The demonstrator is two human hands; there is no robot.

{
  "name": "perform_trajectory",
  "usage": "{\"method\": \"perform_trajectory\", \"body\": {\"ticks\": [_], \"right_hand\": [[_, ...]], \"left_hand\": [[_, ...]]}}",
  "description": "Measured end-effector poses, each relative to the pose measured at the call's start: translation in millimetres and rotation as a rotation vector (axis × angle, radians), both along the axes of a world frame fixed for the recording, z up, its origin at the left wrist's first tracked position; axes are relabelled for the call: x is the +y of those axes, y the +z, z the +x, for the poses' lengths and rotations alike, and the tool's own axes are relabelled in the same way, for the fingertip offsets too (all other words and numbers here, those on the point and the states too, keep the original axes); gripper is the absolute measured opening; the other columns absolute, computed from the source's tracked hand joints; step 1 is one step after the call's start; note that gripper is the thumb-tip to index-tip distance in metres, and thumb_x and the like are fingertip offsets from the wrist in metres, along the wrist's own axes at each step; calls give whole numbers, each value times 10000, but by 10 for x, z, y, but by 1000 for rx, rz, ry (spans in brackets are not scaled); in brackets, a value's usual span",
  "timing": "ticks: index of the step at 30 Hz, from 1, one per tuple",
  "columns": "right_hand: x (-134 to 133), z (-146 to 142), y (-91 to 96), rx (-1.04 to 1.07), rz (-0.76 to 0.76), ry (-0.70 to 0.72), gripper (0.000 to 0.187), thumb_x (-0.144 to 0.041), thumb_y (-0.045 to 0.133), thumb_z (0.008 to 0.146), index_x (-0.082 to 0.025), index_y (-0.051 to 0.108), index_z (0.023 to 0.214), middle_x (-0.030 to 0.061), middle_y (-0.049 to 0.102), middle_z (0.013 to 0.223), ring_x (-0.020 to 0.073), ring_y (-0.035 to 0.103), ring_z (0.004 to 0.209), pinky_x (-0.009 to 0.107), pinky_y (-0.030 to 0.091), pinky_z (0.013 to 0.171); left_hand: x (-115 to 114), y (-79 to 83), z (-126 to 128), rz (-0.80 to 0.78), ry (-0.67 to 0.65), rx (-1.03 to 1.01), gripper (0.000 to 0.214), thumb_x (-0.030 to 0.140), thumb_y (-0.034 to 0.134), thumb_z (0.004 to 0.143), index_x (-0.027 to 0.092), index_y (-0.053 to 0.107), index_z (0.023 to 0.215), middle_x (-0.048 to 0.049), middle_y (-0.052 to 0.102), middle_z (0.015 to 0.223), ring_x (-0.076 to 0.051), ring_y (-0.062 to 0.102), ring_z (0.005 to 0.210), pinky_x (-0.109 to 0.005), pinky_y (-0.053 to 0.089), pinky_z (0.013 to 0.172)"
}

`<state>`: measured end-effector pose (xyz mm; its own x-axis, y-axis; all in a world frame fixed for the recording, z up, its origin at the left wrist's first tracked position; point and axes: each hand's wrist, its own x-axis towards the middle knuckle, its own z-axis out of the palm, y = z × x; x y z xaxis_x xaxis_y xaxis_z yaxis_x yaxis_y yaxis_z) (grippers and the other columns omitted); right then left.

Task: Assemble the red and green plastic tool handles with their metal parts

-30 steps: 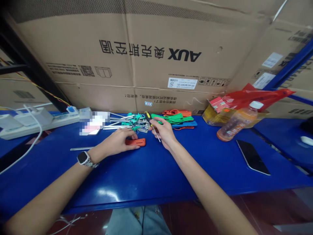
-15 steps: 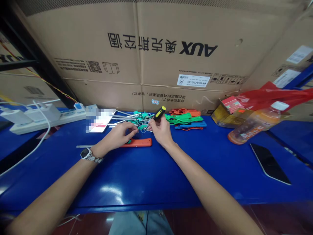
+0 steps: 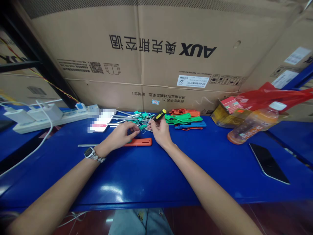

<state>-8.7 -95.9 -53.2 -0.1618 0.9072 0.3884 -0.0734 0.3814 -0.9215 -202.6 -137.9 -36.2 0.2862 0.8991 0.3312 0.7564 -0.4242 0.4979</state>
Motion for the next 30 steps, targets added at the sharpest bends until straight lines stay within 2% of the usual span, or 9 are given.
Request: {"method": "perform_trajectory", "body": {"ticks": [6, 14, 30], "right_hand": [[-137, -1, 171, 115, -66, -27, 394, -578, 643, 810, -248, 452, 911, 6, 652, 827, 162, 664, 651, 338, 596, 641], [-223, -28, 260, 208, -88, -14, 342, -502, 661, 811, -244, 454, 898, -15, 640, 784, 148, 647, 589, 319, 575, 576], [-281, -11, 205, 55, 26, 15, 326, -523, 621, 869, -253, 471, 972, 9, 659, 864, 160, 674, 677, 339, 597, 676]], "left_hand": [[-36, 36, 92, -17, 97, -192, 224, 357, 728, 812, 183, 708, 951, -59, 748, 955, -204, 667, 846, -332, 512, 769], [-37, 12, 171, -120, 95, -325, 157, 320, 674, 857, 183, 751, 856, -25, 772, 847, -171, 670, 753, -290, 494, 716], [-73, 21, 199, 4, 69, -79, 147, 270, 634, 885, 180, 730, 819, -50, 755, 820, -190, 650, 719, -310, 466, 683]]}}
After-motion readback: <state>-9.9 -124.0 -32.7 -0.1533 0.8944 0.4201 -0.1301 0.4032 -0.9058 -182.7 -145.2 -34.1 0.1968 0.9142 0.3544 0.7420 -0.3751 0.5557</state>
